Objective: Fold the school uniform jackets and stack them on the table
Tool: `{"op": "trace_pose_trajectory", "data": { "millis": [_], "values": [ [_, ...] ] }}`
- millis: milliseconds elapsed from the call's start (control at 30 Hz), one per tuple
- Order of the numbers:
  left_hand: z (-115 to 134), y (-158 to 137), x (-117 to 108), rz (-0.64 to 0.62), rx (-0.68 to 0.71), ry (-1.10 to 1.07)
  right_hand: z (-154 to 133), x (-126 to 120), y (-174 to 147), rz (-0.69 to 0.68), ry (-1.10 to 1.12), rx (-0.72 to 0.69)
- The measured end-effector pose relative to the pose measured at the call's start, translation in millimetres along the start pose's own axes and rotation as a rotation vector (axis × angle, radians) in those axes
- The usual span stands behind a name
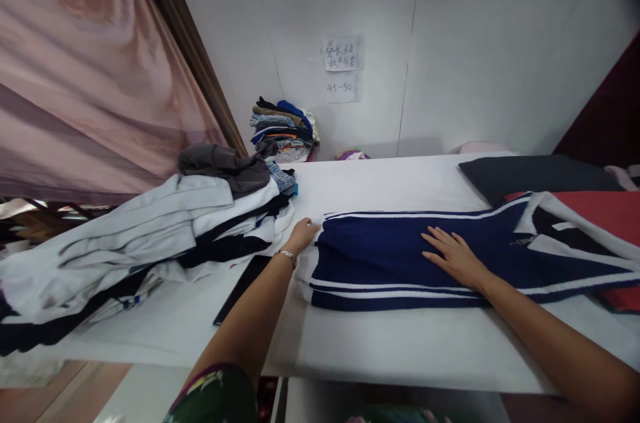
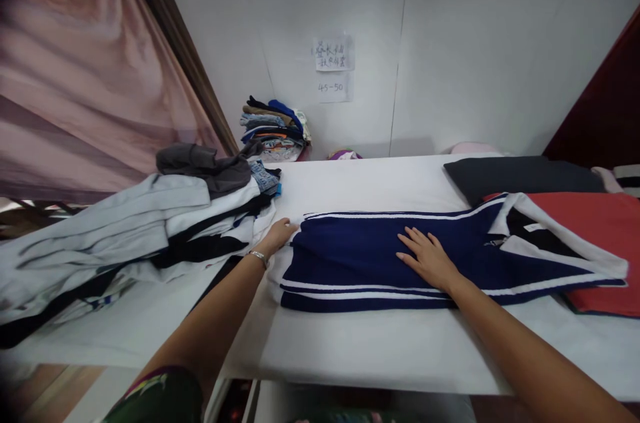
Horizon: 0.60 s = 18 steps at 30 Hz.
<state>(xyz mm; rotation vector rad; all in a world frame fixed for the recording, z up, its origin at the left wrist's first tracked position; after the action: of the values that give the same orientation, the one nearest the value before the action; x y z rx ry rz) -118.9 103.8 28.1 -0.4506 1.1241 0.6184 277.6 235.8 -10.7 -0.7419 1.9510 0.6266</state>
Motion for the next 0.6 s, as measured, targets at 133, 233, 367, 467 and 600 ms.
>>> {"op": "trace_pose_trajectory", "data": {
  "millis": [133,233,367,467,600],
  "values": [
    [4.7,9.8,-11.5,-0.046,0.031,0.120,2.3,-1.7,0.3,-0.031,0.047,0.038],
    [19.9,16.1,-21.3,0.015,0.125,0.173,4.7,-11.2,11.6,-0.004,0.135,0.068],
    [50.0,16.0,-17.4,0.021,0.303,0.245,-2.8,-27.9,50.2,0.094,0.141,-0.011],
    [67.6,8.8,-9.1,-0.007,0.400,0.314,-5.0,-27.8,81.9,0.083,0.053,0.013],
    [74.0,-12.9,-8.9,0.105,0.544,0.389,5.3,-18.0,98.8,0.050,-0.007,0.050]
  ]
}}
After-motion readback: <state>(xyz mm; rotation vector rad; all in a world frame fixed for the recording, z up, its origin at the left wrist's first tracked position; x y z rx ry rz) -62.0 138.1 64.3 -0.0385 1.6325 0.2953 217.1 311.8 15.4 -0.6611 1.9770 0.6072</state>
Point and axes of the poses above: each hand's wrist, its own y-axis towards the middle knuckle, its own x-axis out of the palm, z = x × y, the point moved 4 cm from there along y, towards the middle knuckle, and after that the axes turned 14 degrees about y, right-handed, at the moved point
